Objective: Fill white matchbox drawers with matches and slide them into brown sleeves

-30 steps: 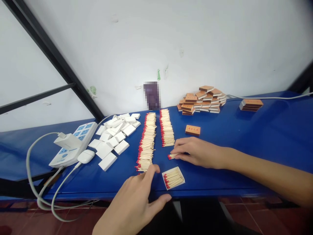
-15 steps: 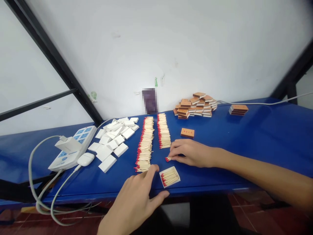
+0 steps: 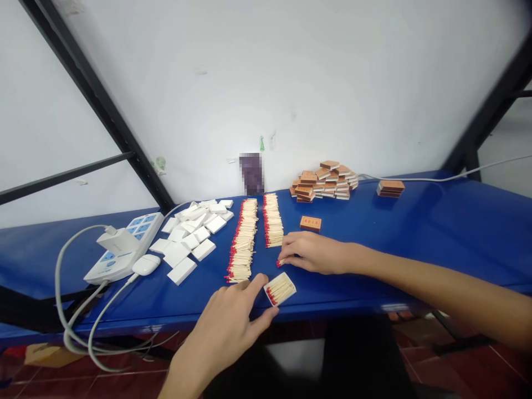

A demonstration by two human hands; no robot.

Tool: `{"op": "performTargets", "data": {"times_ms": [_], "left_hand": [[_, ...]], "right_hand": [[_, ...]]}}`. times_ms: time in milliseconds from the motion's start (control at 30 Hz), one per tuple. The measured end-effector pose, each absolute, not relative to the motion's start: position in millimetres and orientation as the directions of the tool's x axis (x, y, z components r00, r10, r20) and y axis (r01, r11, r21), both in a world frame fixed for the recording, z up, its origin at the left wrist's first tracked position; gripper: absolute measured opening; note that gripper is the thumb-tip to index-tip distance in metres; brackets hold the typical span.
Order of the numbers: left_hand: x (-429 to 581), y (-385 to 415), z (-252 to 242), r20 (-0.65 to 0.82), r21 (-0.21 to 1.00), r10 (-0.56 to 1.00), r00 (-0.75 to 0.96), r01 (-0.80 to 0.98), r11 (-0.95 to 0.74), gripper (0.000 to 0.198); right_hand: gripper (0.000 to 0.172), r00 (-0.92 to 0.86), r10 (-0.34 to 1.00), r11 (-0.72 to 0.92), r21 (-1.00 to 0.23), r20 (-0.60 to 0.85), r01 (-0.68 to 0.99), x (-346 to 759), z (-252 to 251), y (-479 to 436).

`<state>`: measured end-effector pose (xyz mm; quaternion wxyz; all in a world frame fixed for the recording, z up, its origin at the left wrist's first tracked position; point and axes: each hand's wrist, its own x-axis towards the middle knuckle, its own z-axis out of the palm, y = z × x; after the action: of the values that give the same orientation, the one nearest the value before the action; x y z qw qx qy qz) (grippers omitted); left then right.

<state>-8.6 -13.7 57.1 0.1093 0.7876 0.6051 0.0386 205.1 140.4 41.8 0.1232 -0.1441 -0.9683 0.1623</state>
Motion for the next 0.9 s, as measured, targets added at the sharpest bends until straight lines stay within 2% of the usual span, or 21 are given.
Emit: {"op": "performTargets", "data": {"times_ms": [200, 333, 600, 733, 833, 900], "left_hand": [[-8, -19, 54, -0.029, 0.205, 0.965, 0.26, 0.947, -0.249, 0.032], [-7, -20, 53, -0.021, 0.202, 0.967, 0.252, 0.949, -0.243, 0.031], [-5, -17, 52, -0.037, 0.186, 0.969, 0.242, 0.955, -0.232, 0.03], [-5, -14, 49, -0.043, 0.184, 0.97, 0.238, 0.956, -0.227, 0.031], [-6, -12, 46, -0.033, 0.159, 0.97, 0.24, 0.96, -0.232, 0.034], [-7, -11, 45, -0.028, 0.153, 0.969, 0.245, 0.959, -0.238, 0.034]], "right_hand": [[0.016, -0.927, 0.328, 0.895, -0.373, 0.181, 0.244, 200, 47, 141], [0.019, -0.927, 0.332, 0.882, -0.406, 0.172, 0.24, 199, 46, 141], [0.018, -0.897, 0.355, 0.875, -0.431, 0.264, 0.219, 202, 41, 145], [0.012, -0.872, 0.362, 0.842, -0.518, 0.33, 0.153, 203, 49, 133], [0.012, -0.895, 0.308, 0.823, -0.562, 0.322, 0.081, 199, 54, 118], [0.012, -0.918, 0.262, 0.837, -0.544, 0.297, 0.064, 196, 53, 110]]}}
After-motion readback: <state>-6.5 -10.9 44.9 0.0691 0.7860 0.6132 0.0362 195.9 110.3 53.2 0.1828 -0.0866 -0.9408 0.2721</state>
